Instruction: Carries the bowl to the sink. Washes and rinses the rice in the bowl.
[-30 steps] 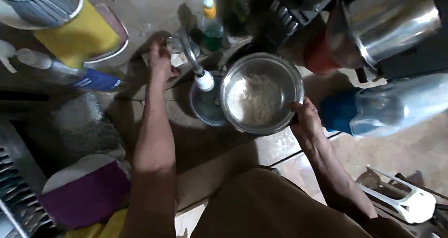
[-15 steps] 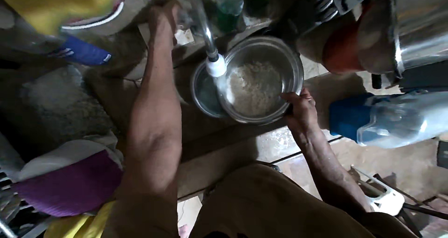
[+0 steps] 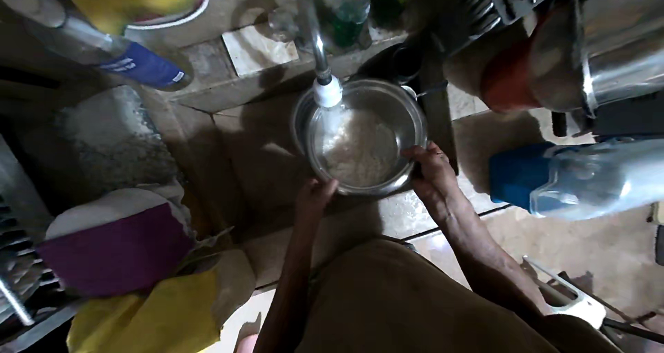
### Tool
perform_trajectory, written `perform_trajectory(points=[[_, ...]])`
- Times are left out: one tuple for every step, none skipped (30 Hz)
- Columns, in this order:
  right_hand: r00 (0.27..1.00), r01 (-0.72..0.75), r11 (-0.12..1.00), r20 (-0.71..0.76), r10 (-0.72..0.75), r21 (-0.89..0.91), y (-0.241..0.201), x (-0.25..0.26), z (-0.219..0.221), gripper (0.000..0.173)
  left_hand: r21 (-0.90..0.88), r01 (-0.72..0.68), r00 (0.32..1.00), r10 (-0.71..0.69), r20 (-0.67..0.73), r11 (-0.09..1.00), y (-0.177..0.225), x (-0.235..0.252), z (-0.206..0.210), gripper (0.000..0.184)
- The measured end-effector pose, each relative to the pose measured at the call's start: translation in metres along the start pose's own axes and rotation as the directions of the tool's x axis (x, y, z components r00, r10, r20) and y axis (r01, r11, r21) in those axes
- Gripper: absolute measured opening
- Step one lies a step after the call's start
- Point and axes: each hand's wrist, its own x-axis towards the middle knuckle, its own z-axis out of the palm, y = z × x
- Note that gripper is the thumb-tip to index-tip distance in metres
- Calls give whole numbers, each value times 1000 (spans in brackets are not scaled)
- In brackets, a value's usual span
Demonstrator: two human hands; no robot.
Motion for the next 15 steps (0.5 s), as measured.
perform_trajectory(points=[[1000,-14,1000,5,14,-1,4,-1,2,26,-35,19,1000,-19,8,999,-1,-8,7,48],[1000,-24,1000,11,24,-3,8,-2,5,27,-67,36,999,-37,-22,997,1,-12,14,51],[999,-32,999,16,32,-6,12,-2,7,29,-106,54,996,-61,-65,993,3,-14,20,50],[999,-40,999,20,41,-19,15,-3,8,30,-139,76,991,-90,-97,987,7,-15,22,48],[998,-45,998,30,46,-34,18,-3,7,31,-170,90,986,-112,-121,981,8,-15,22,46],[998,-40,998,42,42,-49,20,-1,5,30,-191,92,982,-120,-143,977,9,-13,21,43],[998,-35,996,52,39,-85,19,2,3,29,-196,91,979,-123,-160,976,9,-11,18,40],[998,-28,989,45,35,-147,16,5,2,27,-193,97,977,-130,-168,976,10,-10,16,37],[1000,-10,977,17,14,-215,14,10,1,27,-179,103,976,-134,-170,978,11,-10,13,34],[1000,19,965,-5,-21,-263,12,18,2,26,-158,94,979,-121,-166,983,11,-8,9,32],[998,64,958,-11,-70,-279,10,30,4,26,-128,71,984,-90,-153,989,11,-6,6,31],[996,83,950,-5,-89,-302,6,42,6,28,-103,47,988,-61,-142,994,11,-1,3,32],[996,88,939,1,-93,-332,2,52,8,31,-83,30,990,-41,-138,996,13,7,0,34],[996,89,931,9,-91,-354,-2,60,10,32,-59,20,991,-28,-133,998,15,16,-3,36],[995,95,926,23,-93,-366,-6,65,12,32,-45,7,991,-13,-135,999,17,27,-6,38]])
